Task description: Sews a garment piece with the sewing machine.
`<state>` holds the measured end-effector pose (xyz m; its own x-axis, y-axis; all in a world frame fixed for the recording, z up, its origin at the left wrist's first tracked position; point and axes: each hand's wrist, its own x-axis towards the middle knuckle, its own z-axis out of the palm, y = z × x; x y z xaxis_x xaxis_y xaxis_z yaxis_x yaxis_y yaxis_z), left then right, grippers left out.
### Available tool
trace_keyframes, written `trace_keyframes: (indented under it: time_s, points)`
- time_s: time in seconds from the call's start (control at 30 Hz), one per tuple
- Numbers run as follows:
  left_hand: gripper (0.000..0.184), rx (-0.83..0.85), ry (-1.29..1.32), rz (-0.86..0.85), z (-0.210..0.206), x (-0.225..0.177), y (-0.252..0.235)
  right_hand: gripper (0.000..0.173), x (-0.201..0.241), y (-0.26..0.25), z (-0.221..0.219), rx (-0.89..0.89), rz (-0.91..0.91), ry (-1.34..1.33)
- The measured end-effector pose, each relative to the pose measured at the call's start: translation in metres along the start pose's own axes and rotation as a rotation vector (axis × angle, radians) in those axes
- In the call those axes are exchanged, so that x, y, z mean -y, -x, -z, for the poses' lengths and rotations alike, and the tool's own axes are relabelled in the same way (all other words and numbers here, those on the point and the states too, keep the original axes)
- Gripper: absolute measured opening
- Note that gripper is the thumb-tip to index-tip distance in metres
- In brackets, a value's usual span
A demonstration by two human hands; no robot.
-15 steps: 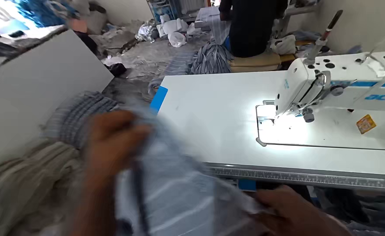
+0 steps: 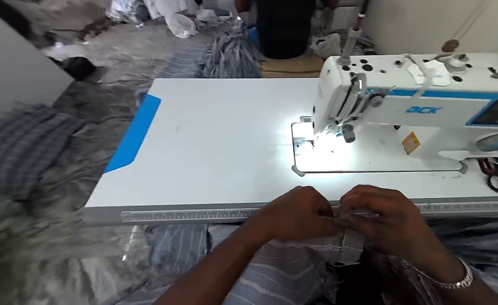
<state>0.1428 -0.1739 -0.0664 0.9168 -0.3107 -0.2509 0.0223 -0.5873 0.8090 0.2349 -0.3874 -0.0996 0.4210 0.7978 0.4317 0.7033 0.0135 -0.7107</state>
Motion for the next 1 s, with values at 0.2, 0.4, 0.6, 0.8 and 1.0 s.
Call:
trace_keyframes:
  time_s: [0.2, 0.4, 0.6, 0.8, 1.0]
  points:
    - [0.032, -0.069, 0.621, 0.125, 0.002, 0.02, 0.003, 0.019, -0.002, 0.019, -0.006, 0.084, 0.264, 0.401]
    - [0.011, -0.152, 0.157, -0.002, 0.006, 0.014, 0.014, 0.038, 0.0, 0.018, 0.0, -0.038, -0.243, -0.128]
    - [0.036, -0.474, -0.322, 0.213, -0.01, 0.002, 0.026, 0.013, 0.001, -0.002, -0.021, 0.003, -0.367, -0.066]
    - [0.03, -0.419, -0.355, 0.421, -0.016, 0.0, 0.034, 0.021, -0.007, -0.011, -0.058, -0.115, -0.017, 0.503]
    - [0.036, -0.492, -0.004, 0.326, -0.007, 0.027, 0.049, 0.022, 0.016, -0.014, -0.107, 0.076, -0.084, 0.449]
